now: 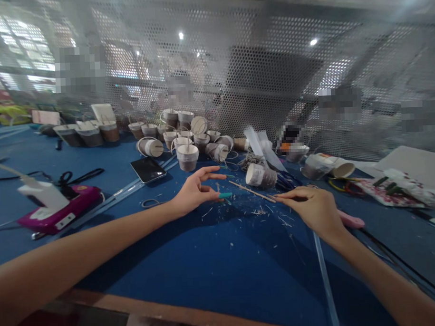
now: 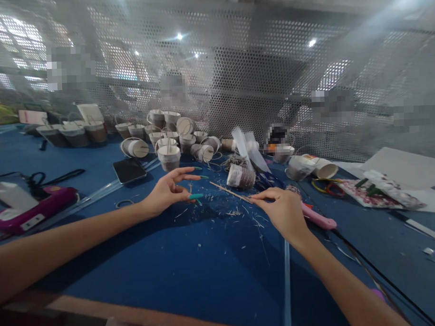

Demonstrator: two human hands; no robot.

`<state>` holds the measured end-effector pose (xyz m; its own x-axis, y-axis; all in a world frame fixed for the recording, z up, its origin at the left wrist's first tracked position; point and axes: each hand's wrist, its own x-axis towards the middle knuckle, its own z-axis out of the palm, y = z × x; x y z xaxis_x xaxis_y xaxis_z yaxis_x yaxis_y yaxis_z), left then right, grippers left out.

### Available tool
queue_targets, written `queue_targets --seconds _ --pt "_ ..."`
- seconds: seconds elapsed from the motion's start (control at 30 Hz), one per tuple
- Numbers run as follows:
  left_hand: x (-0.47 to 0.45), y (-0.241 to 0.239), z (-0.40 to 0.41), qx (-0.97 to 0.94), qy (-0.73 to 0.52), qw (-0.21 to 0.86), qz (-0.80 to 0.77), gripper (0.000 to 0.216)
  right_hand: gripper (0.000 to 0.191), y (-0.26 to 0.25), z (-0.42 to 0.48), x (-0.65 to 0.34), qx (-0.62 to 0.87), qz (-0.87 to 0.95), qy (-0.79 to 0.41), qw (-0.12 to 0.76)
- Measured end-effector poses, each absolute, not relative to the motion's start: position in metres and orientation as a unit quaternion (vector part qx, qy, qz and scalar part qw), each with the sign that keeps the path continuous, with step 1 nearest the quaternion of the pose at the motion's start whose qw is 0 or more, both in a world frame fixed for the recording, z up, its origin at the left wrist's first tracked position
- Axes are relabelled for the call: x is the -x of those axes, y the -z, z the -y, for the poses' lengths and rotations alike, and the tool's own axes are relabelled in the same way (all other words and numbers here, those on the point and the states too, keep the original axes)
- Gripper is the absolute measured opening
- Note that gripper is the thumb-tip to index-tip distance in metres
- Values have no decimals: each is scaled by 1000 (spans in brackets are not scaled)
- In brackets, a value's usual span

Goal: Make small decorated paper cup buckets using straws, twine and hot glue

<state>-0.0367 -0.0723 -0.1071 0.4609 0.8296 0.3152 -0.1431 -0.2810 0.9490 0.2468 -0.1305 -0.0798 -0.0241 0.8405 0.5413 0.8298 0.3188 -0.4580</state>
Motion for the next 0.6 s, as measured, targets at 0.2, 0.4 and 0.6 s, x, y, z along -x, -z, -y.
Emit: queue_targets --seconds 0.2,0.4,0.6 --pt "36 105 74 -651 -452 550 -265 62 10 84 129 -249 590 712 10 382" --pt "37 101 70 -641 -443 554 -292 63 11 84 128 -250 587 709 17 390" --pt "30 105 70 -576 -442 598 -339 59 17 82 130 -240 569 712 -29 410"
